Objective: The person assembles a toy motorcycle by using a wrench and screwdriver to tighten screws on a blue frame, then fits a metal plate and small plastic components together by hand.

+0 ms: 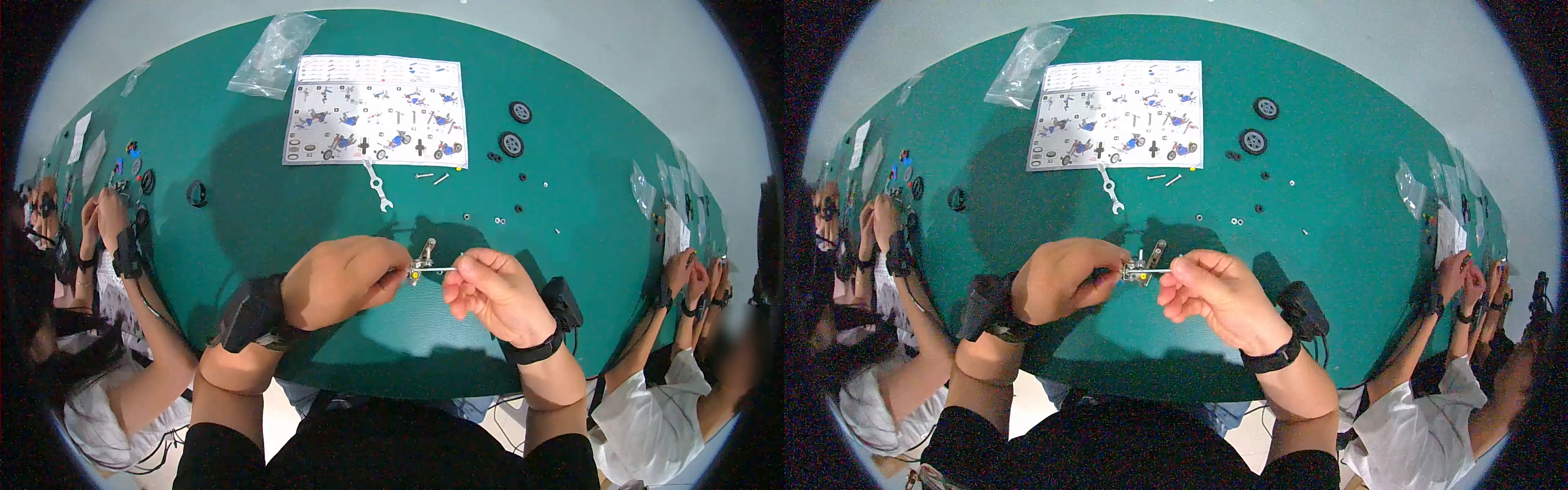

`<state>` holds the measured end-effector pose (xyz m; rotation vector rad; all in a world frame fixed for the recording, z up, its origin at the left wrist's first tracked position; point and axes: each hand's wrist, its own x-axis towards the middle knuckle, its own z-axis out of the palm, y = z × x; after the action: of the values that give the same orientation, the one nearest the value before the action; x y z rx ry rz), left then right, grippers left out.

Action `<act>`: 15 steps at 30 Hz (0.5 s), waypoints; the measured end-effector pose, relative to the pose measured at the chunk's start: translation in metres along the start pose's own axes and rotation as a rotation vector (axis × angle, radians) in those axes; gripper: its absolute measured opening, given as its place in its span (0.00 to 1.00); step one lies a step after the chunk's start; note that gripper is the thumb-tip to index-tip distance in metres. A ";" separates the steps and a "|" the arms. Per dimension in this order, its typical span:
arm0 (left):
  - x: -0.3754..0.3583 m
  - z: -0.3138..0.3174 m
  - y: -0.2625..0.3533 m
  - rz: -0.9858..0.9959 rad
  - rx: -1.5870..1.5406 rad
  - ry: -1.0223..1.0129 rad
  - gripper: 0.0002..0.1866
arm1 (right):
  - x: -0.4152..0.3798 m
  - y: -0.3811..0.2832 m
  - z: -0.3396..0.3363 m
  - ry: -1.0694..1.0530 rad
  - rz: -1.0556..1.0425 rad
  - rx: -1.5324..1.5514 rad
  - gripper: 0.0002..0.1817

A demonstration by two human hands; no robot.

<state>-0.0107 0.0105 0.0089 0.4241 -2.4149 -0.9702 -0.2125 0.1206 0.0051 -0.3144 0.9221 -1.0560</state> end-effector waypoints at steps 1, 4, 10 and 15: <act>-0.001 -0.001 -0.001 -0.017 -0.017 -0.009 0.10 | 0.000 -0.001 0.003 0.055 -0.009 -0.082 0.10; -0.003 -0.005 -0.001 -0.060 -0.068 -0.035 0.10 | 0.000 -0.003 0.006 0.055 -0.014 -0.204 0.09; -0.004 -0.006 -0.003 -0.092 -0.153 -0.064 0.09 | 0.000 -0.004 0.000 -0.053 -0.116 -0.330 0.09; -0.003 -0.009 -0.003 -0.130 -0.216 -0.090 0.08 | 0.001 0.000 -0.001 -0.078 -0.286 -0.465 0.08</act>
<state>-0.0029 0.0052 0.0111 0.4717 -2.3514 -1.3174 -0.2135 0.1197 0.0036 -0.8893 1.0683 -1.0704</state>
